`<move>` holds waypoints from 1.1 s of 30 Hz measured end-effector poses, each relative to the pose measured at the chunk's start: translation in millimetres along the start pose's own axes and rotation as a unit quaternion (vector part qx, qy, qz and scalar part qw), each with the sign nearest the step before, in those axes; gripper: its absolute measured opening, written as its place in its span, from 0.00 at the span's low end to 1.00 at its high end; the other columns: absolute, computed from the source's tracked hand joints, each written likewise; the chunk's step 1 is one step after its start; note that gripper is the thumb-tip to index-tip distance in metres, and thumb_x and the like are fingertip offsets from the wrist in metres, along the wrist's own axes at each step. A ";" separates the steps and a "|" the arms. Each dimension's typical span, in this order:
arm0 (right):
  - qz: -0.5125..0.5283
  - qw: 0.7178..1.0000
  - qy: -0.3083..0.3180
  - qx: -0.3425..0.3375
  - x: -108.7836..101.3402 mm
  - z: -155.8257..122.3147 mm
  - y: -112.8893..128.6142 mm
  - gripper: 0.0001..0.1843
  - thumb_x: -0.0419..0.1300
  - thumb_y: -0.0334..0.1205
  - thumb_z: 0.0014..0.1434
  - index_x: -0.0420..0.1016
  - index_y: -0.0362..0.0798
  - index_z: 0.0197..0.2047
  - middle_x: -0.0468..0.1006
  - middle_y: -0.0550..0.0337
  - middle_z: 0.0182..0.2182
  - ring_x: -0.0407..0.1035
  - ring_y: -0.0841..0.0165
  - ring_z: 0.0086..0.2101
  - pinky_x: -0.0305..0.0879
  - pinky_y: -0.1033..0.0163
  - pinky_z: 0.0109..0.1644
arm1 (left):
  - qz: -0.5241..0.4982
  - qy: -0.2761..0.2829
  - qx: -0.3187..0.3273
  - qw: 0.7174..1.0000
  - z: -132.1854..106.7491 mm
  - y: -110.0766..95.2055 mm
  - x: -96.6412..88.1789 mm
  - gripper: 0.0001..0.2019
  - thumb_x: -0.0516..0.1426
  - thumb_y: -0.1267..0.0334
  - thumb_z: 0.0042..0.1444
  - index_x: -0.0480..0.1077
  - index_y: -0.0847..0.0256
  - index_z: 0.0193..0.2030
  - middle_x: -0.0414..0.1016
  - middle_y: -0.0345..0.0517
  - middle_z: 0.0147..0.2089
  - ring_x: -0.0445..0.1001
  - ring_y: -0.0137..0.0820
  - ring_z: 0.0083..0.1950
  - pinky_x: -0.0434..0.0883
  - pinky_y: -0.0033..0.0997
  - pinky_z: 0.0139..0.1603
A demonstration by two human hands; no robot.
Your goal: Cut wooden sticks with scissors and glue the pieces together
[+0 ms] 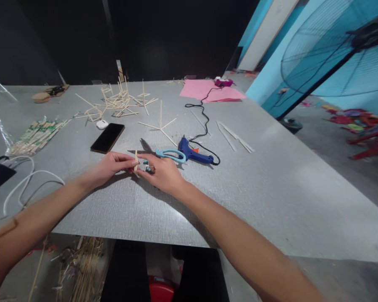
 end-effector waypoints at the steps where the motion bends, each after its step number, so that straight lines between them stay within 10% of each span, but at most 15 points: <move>1: 0.007 1.000 -0.002 0.008 -0.1 0.0 -1.7 0.26 0.69 0.48 0.63 0.79 0.47 0.61 0.65 0.71 0.17 0.60 0.71 0.21 0.55 0.63 0.32 | 0.000 -0.004 0.002 1.000 -0.3 -0.5 -0.5 0.13 0.71 0.54 0.55 0.85 0.63 0.37 0.81 0.48 0.33 0.73 0.28 0.34 0.71 0.31 0.40; 22: -0.130 0.981 -0.052 -0.138 -5.8 -5.8 24.5 0.16 0.58 0.45 0.72 0.84 0.50 0.53 0.87 0.56 0.32 0.75 0.67 0.27 0.62 0.62 0.32 | 0.080 -0.051 0.068 0.993 -11.4 -25.2 -1.7 0.12 0.71 0.53 0.54 0.87 0.60 0.38 0.77 0.43 0.26 0.63 0.26 0.26 0.58 0.30 0.27; 33: -0.149 0.963 -0.094 -0.203 -10.9 -12.8 38.1 0.14 0.58 0.42 0.74 0.82 0.48 0.53 0.86 0.59 0.30 0.75 0.69 0.25 0.63 0.64 0.31 | 0.083 -0.059 0.120 0.988 -11.6 -33.0 -0.8 0.09 0.70 0.56 0.54 0.86 0.60 0.36 0.85 0.49 0.38 0.78 0.33 0.38 0.73 0.33 0.39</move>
Point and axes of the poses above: each hand's wrist, its own z-axis towards the middle knuckle, its own x-axis out of the palm, y = z × x, the point moved 10 cm from there along z, towards the middle knuckle
